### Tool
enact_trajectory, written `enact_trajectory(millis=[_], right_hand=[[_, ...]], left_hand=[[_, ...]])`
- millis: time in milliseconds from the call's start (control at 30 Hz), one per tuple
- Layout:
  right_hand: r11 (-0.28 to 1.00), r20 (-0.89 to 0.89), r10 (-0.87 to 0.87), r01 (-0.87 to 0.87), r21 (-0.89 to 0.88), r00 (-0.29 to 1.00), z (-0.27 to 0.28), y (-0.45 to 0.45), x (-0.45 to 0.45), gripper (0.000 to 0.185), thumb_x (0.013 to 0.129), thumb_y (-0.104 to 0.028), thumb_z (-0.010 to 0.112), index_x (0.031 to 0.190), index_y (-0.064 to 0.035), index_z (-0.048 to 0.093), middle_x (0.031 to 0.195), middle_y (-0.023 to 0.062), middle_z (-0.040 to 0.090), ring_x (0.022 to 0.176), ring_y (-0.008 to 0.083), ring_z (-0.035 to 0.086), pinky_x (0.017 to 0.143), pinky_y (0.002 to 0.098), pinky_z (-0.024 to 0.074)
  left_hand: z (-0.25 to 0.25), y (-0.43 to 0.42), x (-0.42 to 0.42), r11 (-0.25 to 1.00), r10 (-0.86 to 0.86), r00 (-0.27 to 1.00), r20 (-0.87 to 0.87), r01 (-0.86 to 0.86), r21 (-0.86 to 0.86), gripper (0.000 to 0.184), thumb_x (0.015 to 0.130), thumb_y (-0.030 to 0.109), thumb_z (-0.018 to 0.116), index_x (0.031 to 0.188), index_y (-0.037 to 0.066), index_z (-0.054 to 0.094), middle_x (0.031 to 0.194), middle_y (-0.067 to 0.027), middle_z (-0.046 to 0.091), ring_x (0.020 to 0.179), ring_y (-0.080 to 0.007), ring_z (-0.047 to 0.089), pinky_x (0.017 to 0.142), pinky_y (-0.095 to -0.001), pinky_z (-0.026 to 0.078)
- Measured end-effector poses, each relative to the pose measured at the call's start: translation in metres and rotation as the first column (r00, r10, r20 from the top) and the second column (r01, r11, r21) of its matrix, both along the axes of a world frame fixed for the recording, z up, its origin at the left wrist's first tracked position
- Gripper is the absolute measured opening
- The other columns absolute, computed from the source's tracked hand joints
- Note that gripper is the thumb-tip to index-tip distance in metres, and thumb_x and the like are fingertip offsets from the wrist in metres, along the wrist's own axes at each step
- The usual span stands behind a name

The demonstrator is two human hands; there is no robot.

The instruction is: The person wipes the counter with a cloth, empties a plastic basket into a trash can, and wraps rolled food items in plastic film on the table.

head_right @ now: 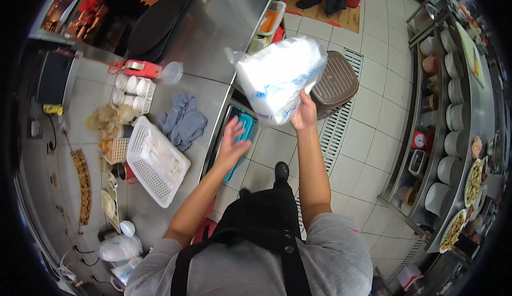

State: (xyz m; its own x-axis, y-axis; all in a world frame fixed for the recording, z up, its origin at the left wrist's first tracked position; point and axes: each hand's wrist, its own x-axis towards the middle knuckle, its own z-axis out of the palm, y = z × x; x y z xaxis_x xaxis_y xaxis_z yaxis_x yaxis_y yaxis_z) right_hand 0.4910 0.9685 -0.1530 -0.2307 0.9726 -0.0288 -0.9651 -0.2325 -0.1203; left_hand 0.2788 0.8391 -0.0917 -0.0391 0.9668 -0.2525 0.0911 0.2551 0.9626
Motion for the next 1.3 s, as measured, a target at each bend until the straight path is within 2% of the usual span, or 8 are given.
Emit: enact_trajectory(millis=[33,100,267,400,533,633,933,1300], right_hand=[[0.999,-0.029,0.05,-0.051,-0.007,0.998,0.01,-0.015,-0.01,0.041,0.099,-0.014,0.033,0.133,0.0068,0.035,0.133,0.0217,0.048,0.12,0.0311,0.051,0.105,0.0456,0.0395],[0.991,-0.081,0.134,-0.134,0.004,0.988,0.029,-0.044,-0.033,0.041,0.098,-0.014,0.035,0.134,0.0057,0.037,0.135,0.0204,0.046,0.122,0.0313,0.048,0.106,0.0447,0.0373],[0.995,0.253,0.102,-0.095,-0.036,0.962,0.102,-0.087,-0.055,0.048,0.091,-0.01,0.05,0.135,0.0009,0.035,0.132,0.0174,0.049,0.122,0.0287,0.048,0.106,0.0435,0.0377],[0.977,0.43,-0.053,-0.042,0.208,0.901,0.136,-0.101,-0.062,0.058,0.081,0.001,0.055,0.135,-0.0004,0.034,0.131,0.0159,0.048,0.122,0.029,0.048,0.105,0.0435,0.0387],[0.952,0.464,0.027,-0.164,0.258,0.886,0.156,-0.116,-0.08,0.059,0.08,-0.004,0.059,0.134,0.0002,0.036,0.13,0.0158,0.05,0.122,0.0289,0.048,0.104,0.0443,0.0392],[0.91,0.377,0.197,-0.312,0.273,0.905,0.16,-0.123,-0.081,0.061,0.084,-0.024,0.06,0.135,-0.0003,0.037,0.132,0.016,0.049,0.122,0.0299,0.049,0.102,0.0467,0.0394],[0.893,0.594,0.039,-0.295,0.34,0.804,0.194,-0.139,-0.086,0.063,0.091,-0.037,0.054,0.14,-0.0035,0.033,0.139,0.0161,0.043,0.127,0.0301,0.043,0.105,0.0466,0.0347],[0.887,0.598,-0.013,-0.267,0.378,0.802,0.203,-0.143,-0.071,0.072,0.088,-0.047,0.056,0.137,0.0016,0.035,0.134,0.0143,0.048,0.122,0.0261,0.049,0.104,0.0401,0.0373]], left_hand=[[0.006,0.004,-0.002,1.0,0.017,1.0,0.004,-0.017,0.007,0.08,0.076,0.024,0.077,0.141,0.012,0.032,0.141,-0.0151,0.035,0.126,-0.0284,0.042,0.096,-0.0434,0.041],[0.022,0.01,-0.01,0.995,0.095,0.684,0.723,-0.091,-0.045,0.078,0.076,0.017,0.077,0.14,0.009,0.033,0.139,-0.0159,0.039,0.124,-0.0252,0.044,0.097,-0.0411,0.041],[0.078,-0.015,-0.051,0.966,0.233,0.771,0.593,-0.252,-0.052,0.052,0.08,0.005,0.072,0.124,-0.003,0.047,0.116,-0.0132,0.06,0.102,-0.0189,0.06,0.088,-0.0315,0.049],[0.105,-0.049,-0.099,0.942,0.248,0.797,0.551,-0.332,0.057,0.039,0.079,0.004,0.072,0.113,-0.006,0.056,0.103,-0.0133,0.065,0.088,-0.0179,0.065,0.076,-0.029,0.054],[0.112,-0.073,-0.138,0.927,0.231,0.818,0.528,-0.35,0.137,0.039,0.08,0.005,0.072,0.115,-0.004,0.055,0.106,-0.0126,0.065,0.091,-0.019,0.064,0.079,-0.0308,0.054],[0.115,-0.086,-0.155,0.936,0.217,0.823,0.524,-0.328,0.129,0.039,0.08,0.005,0.072,0.115,-0.003,0.055,0.106,-0.0122,0.064,0.091,-0.0188,0.064,0.078,-0.0309,0.054],[0.135,-0.107,-0.181,0.917,0.198,0.837,0.51,-0.342,0.205,0.036,0.079,0.006,0.073,0.111,-0.004,0.058,0.101,-0.0114,0.066,0.086,-0.0175,0.064,0.075,-0.0294,0.053],[0.134,-0.105,-0.183,0.905,0.18,0.857,0.483,-0.337,0.26,0.034,0.079,0.007,0.073,0.109,-0.001,0.061,0.102,-0.0096,0.066,0.088,-0.0155,0.063,0.078,-0.0285,0.051]])
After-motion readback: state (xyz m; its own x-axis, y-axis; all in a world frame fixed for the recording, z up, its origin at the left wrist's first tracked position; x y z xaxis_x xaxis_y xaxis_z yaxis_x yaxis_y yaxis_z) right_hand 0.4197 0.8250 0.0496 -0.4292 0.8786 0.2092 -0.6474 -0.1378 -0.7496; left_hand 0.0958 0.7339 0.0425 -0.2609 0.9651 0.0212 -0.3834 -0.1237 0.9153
